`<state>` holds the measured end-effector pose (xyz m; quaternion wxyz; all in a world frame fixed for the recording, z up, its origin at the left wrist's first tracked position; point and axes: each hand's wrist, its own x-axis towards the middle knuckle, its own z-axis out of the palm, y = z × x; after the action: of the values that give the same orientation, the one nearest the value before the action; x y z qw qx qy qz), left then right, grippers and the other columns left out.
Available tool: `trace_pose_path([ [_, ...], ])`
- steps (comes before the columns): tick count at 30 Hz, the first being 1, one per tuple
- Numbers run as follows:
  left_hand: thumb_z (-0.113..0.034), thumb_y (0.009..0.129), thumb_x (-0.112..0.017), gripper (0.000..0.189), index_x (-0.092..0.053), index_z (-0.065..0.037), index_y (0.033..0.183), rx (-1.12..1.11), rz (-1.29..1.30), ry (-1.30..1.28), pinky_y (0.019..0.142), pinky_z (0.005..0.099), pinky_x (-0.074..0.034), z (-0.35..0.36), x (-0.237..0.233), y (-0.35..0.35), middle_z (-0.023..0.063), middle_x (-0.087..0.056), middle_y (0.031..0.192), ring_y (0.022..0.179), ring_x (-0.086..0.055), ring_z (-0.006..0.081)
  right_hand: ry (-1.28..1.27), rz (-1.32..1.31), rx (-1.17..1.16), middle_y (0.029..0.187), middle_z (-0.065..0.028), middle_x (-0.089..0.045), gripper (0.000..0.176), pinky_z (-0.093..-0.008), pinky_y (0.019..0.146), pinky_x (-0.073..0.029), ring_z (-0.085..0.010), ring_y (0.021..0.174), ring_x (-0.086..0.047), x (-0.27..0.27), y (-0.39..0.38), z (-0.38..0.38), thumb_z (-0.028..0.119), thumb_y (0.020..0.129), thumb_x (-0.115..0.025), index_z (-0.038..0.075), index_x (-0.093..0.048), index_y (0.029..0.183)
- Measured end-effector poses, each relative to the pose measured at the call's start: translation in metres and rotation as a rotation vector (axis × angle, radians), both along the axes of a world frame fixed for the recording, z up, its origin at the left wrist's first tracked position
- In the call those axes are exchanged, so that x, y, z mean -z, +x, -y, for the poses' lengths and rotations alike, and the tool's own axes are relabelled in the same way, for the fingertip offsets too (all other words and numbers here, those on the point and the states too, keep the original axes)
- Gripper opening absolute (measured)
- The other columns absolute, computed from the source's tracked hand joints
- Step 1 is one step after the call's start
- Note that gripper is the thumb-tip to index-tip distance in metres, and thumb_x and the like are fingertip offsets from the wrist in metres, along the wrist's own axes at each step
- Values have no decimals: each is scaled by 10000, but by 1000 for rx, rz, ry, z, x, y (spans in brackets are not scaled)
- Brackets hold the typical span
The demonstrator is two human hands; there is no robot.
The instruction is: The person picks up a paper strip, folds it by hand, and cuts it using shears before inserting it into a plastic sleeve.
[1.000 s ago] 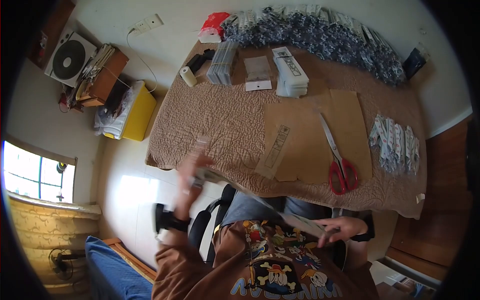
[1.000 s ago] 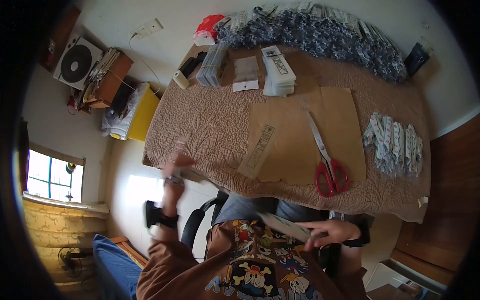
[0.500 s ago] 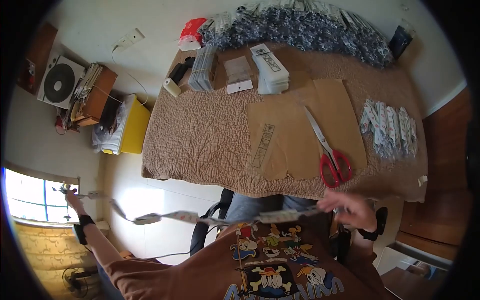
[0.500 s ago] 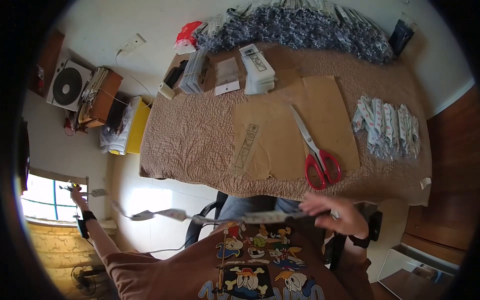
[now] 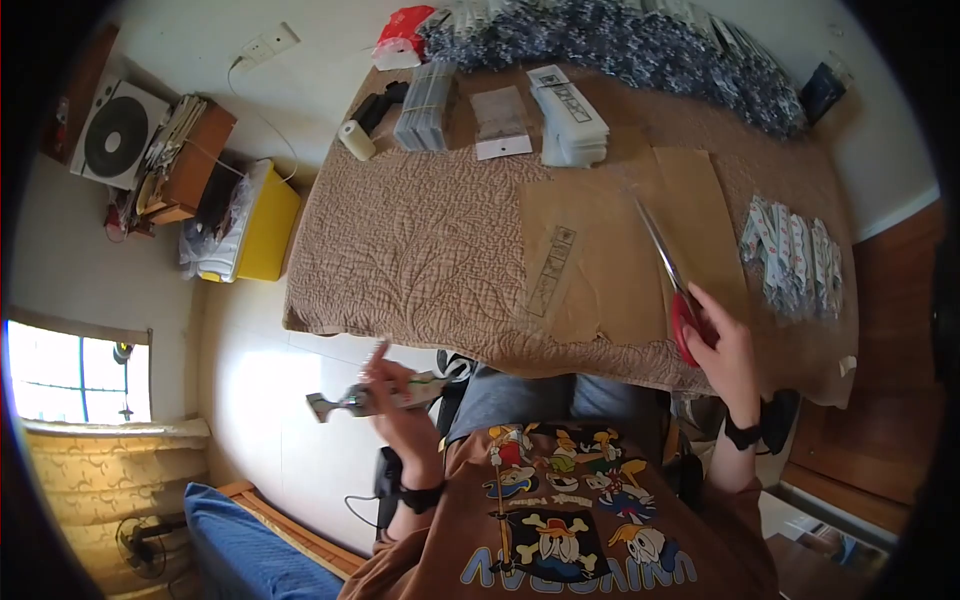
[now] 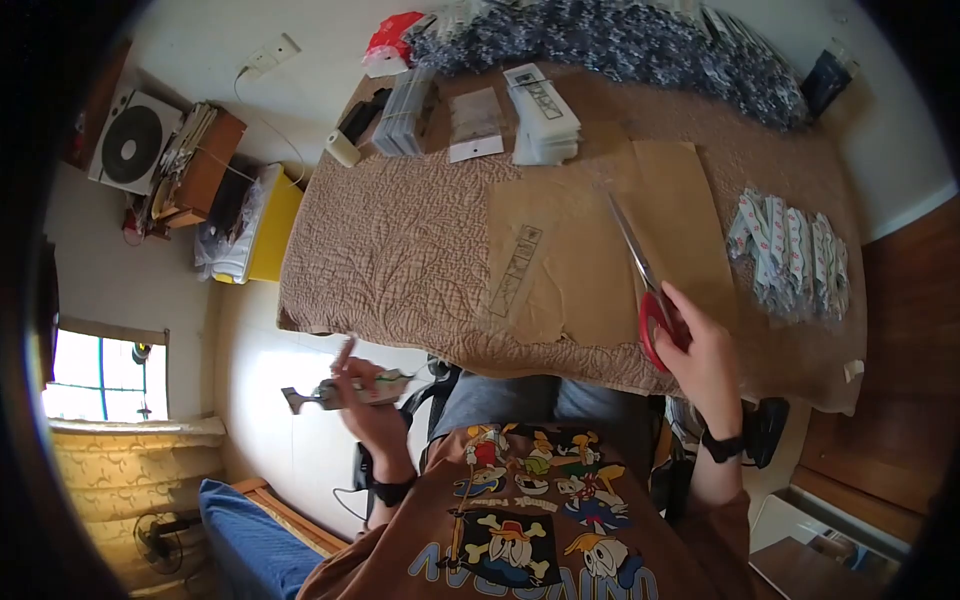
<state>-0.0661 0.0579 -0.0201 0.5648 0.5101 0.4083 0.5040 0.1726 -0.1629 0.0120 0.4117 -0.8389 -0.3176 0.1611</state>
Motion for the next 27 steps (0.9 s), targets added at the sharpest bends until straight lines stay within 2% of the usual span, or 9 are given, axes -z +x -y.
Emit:
trace_pose_path([
  [1,-328,945,-321,434,-482,49,1087,1,-9,7,626,223,-369,7,2,6,-10,-337,653,624,-366,75,161,-250,32,863,-63,-524,480,-340,632,-472,-193,758,-562,5,-3,1,168,781,-622,54,-437,1208],
  [3,-320,950,-308,424,-482,44,1083,-22,-21,15,630,226,-371,16,6,15,-9,-336,654,631,-369,79,819,-1343,7,854,-53,-506,639,-326,634,-464,-191,749,-540,23,-32,2,247,760,-661,77,-326,1277],
  [7,-322,953,-291,416,-484,31,1063,-34,121,-33,652,230,-384,17,5,26,0,-344,656,652,-386,90,609,-956,-656,920,-48,-453,899,-274,787,-390,-151,871,-469,42,-101,-9,432,632,-741,72,-235,1284],
  [9,-343,953,-273,430,-455,20,1092,-73,185,-28,666,229,-391,15,-2,32,9,-359,692,672,-407,97,275,-1042,-761,965,-46,-427,943,-274,832,-362,-139,906,-443,47,-115,-9,466,586,-759,83,-240,1274],
  [15,-337,952,-269,411,-433,5,1110,-105,173,109,707,251,-391,25,13,34,23,-394,737,702,-434,125,153,-1199,-691,988,-51,-427,923,-284,820,-375,-128,888,-439,50,-137,-23,478,621,-734,78,-228,1281],
  [18,-314,952,-267,385,-452,-2,1082,25,5,487,737,281,-386,34,21,37,35,-417,742,708,-441,141,223,-1206,-673,1000,-54,-425,908,-292,819,-378,-120,896,-433,47,-140,-32,483,636,-723,75,-231,1281],
  [21,-299,952,-266,378,-463,5,1059,160,-85,501,739,292,-381,42,18,32,44,-431,739,717,-445,147,446,-1097,-620,922,-52,-473,716,-259,730,-425,-102,801,-475,50,-146,-38,372,740,-679,58,-291,1254],
  [23,-291,952,-265,375,-469,8,1048,229,-130,503,740,298,-379,43,17,34,49,-438,737,722,-447,151,386,-1116,-566,883,-48,-487,654,-243,691,-431,-97,758,-486,48,-144,-33,315,762,-662,52,-308,1245],
  [27,-267,943,-321,338,-484,14,1037,110,118,217,690,269,-381,40,16,43,54,-455,734,741,-455,138,291,-1094,-375,762,-38,-525,482,-197,565,-439,-85,625,-511,38,-126,-14,128,806,-604,35,-364,1214],
])
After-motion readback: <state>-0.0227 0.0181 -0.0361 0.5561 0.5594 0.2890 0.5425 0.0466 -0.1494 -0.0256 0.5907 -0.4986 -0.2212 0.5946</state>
